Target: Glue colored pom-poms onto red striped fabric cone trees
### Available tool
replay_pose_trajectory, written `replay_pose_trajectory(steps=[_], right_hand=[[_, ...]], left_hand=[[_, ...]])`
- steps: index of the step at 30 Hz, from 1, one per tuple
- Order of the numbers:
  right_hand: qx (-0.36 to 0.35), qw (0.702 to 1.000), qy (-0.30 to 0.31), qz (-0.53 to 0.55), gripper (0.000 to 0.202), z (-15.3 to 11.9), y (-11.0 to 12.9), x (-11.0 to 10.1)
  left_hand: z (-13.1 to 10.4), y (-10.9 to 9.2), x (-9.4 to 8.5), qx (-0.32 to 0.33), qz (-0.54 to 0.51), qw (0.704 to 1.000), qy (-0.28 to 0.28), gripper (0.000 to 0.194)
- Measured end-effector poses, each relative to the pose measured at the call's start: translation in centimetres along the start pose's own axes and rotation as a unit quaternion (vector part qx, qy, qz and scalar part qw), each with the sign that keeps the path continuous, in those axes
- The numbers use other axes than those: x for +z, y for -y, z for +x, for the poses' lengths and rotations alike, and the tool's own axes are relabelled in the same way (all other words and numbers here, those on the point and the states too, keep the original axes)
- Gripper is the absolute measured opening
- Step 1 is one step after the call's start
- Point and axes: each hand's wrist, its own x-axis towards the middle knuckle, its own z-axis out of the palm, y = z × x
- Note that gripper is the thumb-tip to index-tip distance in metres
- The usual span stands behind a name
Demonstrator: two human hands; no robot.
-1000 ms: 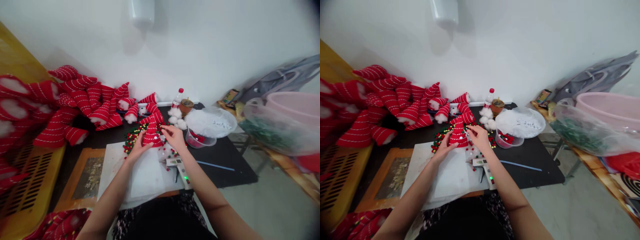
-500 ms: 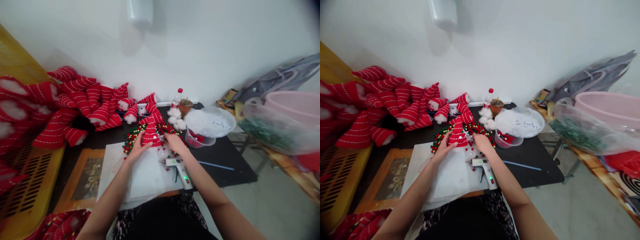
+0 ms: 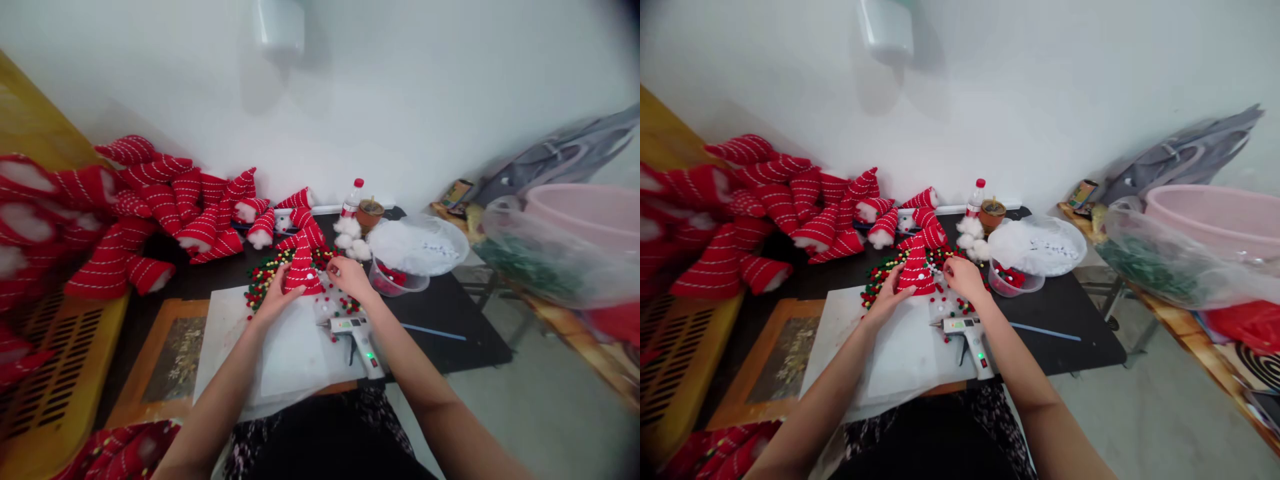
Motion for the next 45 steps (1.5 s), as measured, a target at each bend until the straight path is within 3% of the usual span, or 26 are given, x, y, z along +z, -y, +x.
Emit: replay_pose_trajectory(steps=[7,13,21,24,27,31,39,45], right_hand=[[-0.004,1.0,0.025,-0.001,0.026,1.0,-1.0,1.3],[0.046,0.999,0.027,-0.007,0.02,1.7,-1.3,2.3],[-0.009,0.989,-0.059,0.133,0.017,1.0,0.3,0.4],[-0.04,0.968,-0.108,0.223,0.02,0.5,1.5,-0.3],[-0.067,0.917,-0.167,0.356,0.017,0.2,2.2,-0.6],[-0.047,0.878,-0.19,0.437,0.02,0.1,2.4,-0.4],[-0.035,0.854,-0.19,0.483,0.022,0.0,2.7,-0.5],[-0.037,0.856,-0.199,0.476,0.02,0.4,3.3,-1.0]], left_hand=[[0.2,0.4,-0.4,0.001,-0.004,1.0,-0.022,0.084],[0.1,0.4,-0.4,-0.002,-0.011,1.0,-0.014,0.084],[0.1,0.1,-0.3,0.004,-0.008,1.0,-0.01,0.083],[0.1,0.1,-0.2,0.007,-0.009,1.0,-0.008,0.084],[0.1,0.3,-0.3,0.006,-0.009,1.0,-0.008,0.083],[0.1,0.7,-0.6,0.007,-0.014,1.0,-0.005,0.081],[-0.3,0.3,-0.5,-0.03,-0.104,0.994,-0.025,0.091],[-0.3,0.5,-0.7,-0.017,-0.087,0.996,0.003,0.086]])
